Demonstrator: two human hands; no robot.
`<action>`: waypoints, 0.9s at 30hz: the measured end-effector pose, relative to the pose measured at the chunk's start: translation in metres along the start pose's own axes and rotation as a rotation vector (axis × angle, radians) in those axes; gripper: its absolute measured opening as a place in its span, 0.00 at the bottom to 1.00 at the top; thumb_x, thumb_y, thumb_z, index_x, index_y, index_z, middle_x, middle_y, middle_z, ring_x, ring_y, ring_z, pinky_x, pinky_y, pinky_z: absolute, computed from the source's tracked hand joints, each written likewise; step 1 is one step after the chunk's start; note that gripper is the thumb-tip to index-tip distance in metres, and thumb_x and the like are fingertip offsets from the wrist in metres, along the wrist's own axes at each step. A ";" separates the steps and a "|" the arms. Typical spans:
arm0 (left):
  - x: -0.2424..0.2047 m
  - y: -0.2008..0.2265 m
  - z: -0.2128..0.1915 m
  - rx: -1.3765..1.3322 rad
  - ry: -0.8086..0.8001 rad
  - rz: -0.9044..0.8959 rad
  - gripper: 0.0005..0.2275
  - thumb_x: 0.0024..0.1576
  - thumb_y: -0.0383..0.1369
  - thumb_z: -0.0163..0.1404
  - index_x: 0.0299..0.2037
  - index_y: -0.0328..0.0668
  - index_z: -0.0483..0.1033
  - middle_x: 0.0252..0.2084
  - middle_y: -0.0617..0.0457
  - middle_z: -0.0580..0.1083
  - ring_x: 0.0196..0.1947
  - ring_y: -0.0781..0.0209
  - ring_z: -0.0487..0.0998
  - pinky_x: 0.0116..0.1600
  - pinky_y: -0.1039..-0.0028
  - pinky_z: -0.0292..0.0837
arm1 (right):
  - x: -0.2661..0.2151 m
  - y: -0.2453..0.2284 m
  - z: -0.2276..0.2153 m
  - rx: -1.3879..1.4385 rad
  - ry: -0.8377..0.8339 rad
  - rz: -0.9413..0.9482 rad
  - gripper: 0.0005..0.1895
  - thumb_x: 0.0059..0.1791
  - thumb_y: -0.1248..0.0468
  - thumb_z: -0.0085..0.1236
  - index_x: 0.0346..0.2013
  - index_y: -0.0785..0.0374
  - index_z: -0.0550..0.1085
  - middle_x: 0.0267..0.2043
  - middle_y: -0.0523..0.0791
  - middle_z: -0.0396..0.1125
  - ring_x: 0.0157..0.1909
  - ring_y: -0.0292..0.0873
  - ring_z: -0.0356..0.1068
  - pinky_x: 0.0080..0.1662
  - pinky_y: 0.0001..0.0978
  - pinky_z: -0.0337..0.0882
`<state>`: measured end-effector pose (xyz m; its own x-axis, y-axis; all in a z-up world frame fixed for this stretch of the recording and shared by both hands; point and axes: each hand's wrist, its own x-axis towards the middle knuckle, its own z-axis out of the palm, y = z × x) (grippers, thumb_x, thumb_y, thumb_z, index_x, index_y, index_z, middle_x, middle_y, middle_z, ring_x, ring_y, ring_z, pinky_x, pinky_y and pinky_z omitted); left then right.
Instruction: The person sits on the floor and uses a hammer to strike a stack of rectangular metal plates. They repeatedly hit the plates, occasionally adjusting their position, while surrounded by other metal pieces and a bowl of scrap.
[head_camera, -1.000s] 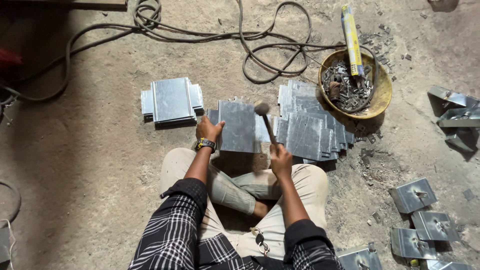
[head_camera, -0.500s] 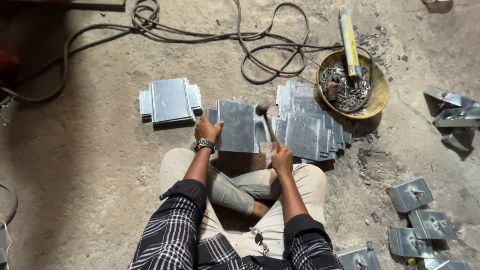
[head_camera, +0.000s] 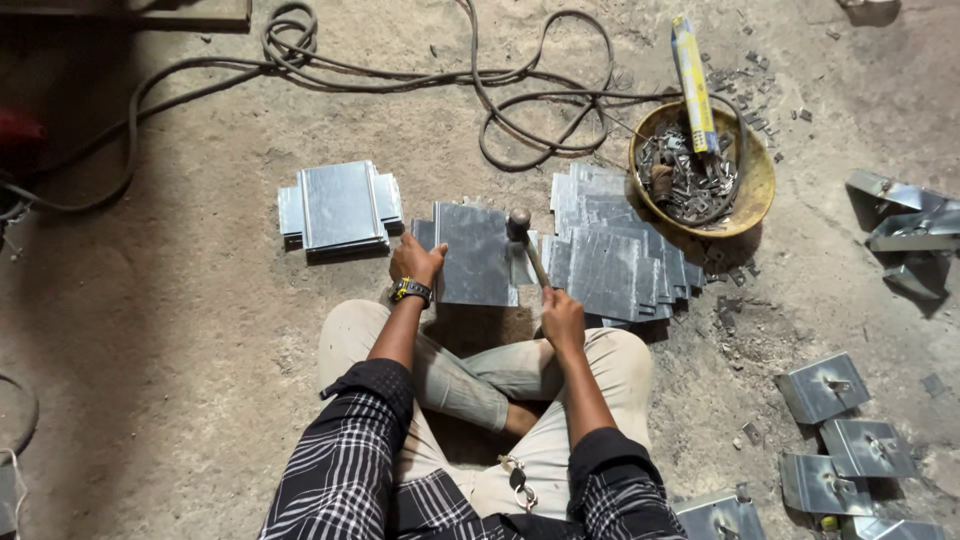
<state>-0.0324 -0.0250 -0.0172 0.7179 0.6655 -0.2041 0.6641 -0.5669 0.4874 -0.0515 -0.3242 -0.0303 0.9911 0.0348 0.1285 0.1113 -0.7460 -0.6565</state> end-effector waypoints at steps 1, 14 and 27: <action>0.000 -0.001 0.000 0.001 0.005 0.001 0.32 0.47 0.54 0.65 0.49 0.35 0.71 0.44 0.35 0.79 0.45 0.38 0.81 0.48 0.55 0.78 | -0.003 0.002 0.000 0.027 0.004 0.018 0.21 0.56 0.53 0.50 0.31 0.68 0.76 0.31 0.60 0.70 0.36 0.67 0.70 0.37 0.54 0.66; 0.005 0.000 0.001 -0.010 0.026 0.002 0.31 0.46 0.54 0.65 0.47 0.35 0.72 0.43 0.35 0.79 0.44 0.38 0.82 0.48 0.56 0.78 | -0.003 -0.007 -0.008 0.176 0.061 0.023 0.21 0.55 0.53 0.49 0.31 0.68 0.76 0.28 0.58 0.69 0.31 0.60 0.71 0.34 0.51 0.66; 0.006 0.000 -0.001 -0.013 -0.007 -0.031 0.30 0.47 0.54 0.65 0.48 0.36 0.72 0.43 0.36 0.79 0.45 0.37 0.81 0.48 0.54 0.77 | -0.005 0.009 0.001 0.136 0.037 -0.048 0.22 0.57 0.54 0.48 0.27 0.67 0.73 0.24 0.55 0.66 0.24 0.52 0.65 0.31 0.45 0.62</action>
<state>-0.0284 -0.0208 -0.0179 0.6983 0.6795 -0.2252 0.6836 -0.5397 0.4912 -0.0557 -0.3305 -0.0373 0.9814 0.0421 0.1875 0.1698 -0.6468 -0.7435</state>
